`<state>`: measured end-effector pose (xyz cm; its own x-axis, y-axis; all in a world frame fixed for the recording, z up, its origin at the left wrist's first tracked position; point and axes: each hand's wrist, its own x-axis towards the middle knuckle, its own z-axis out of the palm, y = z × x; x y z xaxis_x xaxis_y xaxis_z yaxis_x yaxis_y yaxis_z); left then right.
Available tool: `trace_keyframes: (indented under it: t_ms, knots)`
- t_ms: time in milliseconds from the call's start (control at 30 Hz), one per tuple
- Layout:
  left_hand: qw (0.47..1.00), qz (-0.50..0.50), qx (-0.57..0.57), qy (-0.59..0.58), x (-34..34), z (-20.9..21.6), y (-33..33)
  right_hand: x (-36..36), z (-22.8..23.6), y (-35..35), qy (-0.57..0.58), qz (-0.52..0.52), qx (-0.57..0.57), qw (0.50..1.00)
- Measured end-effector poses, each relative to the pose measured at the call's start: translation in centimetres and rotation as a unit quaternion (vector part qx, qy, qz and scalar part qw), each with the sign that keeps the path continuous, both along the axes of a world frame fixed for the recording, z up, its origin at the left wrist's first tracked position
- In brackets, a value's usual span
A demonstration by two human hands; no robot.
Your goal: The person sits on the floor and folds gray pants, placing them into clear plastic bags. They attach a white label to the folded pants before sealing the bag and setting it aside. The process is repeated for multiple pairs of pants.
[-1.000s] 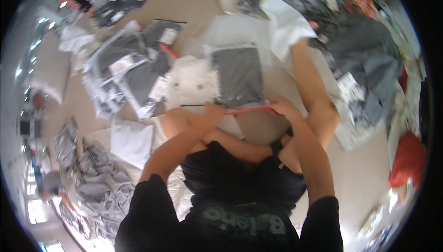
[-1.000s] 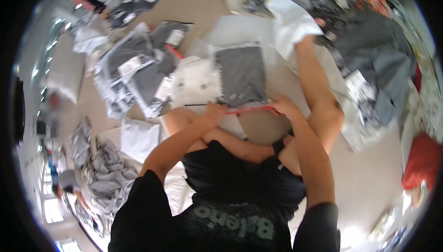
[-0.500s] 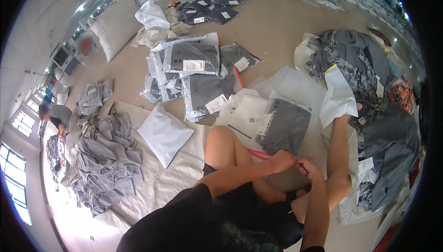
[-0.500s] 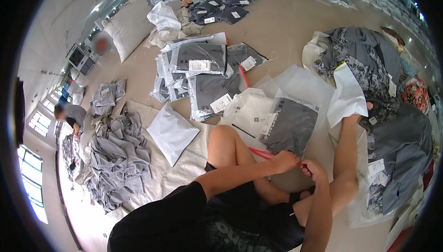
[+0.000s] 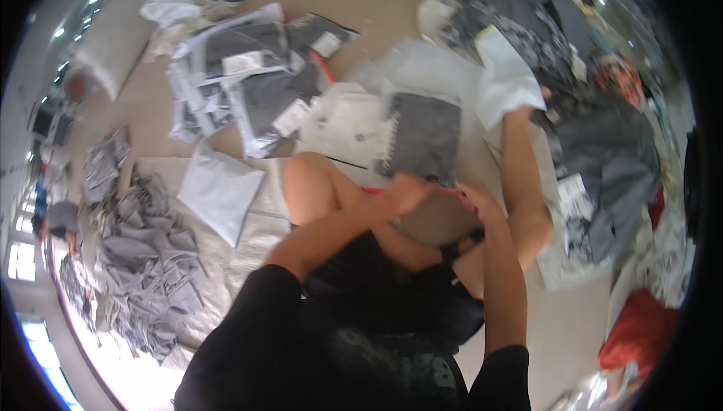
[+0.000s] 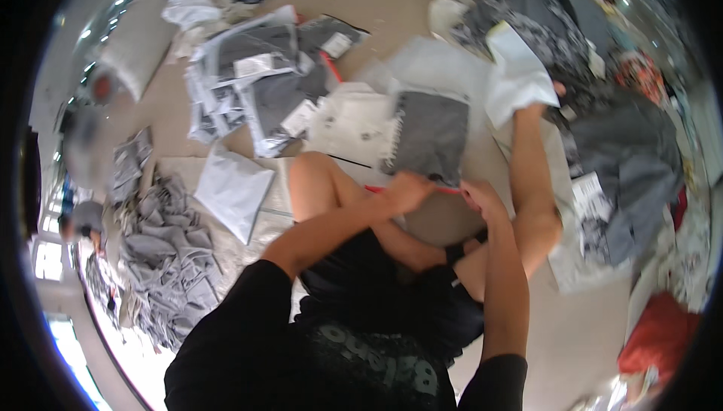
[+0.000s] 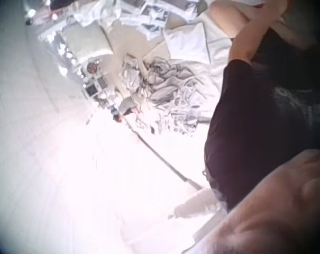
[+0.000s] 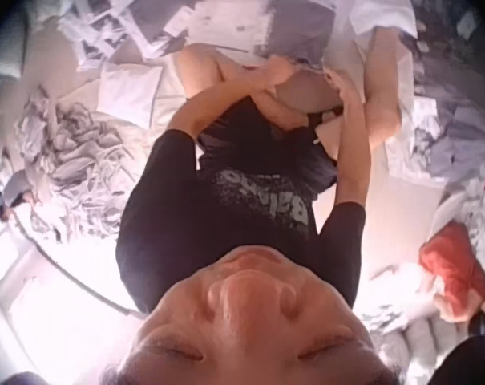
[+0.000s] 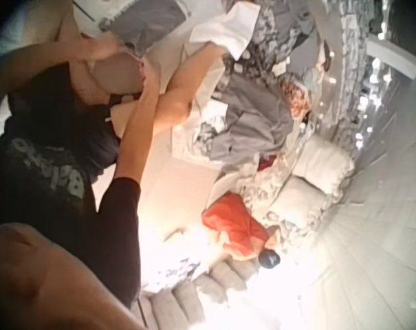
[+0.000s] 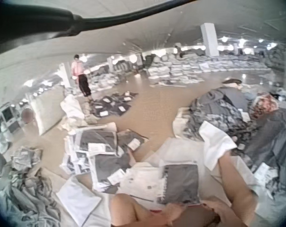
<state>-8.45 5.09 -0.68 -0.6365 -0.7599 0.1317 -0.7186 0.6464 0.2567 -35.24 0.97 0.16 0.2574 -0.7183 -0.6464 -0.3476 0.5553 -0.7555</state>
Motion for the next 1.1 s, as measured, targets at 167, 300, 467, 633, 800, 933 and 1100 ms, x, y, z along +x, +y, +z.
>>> trace_keyframes:
  t_ms: [167,300,467,633,800,933,1100]
  knots:
    - [0.987,0.018,0.028,-0.155,3.6,-1.1,0.2,-1.7,-3.2,-0.8,0.163,0.019,-0.159,0.973]
    - [0.979,0.028,0.097,-0.179,5.2,-0.9,0.1,-2.7,-5.2,-1.6,0.361,0.082,-0.145,0.918]
    - [0.967,0.134,0.219,-0.005,8.2,-0.1,-4.2,1.1,0.2,0.7,0.48,0.087,-0.251,0.836]
    - [0.746,0.444,0.368,0.332,9.9,-3.1,-9.3,7.2,1.4,1.9,0.31,0.184,-0.541,0.76]
    - [0.675,0.396,0.478,0.399,7.9,-3.5,-9.7,10.8,-3.0,2.9,0.348,0.264,-0.455,0.776]
    - [0.692,0.385,0.467,0.393,6.8,-3.4,-10.3,10.4,-3.5,2.5,0.337,0.275,-0.432,0.79]
    - [0.701,0.324,0.374,0.513,5.5,-2.9,-10.4,11.0,0.4,1.9,0.229,0.119,-0.508,0.822]
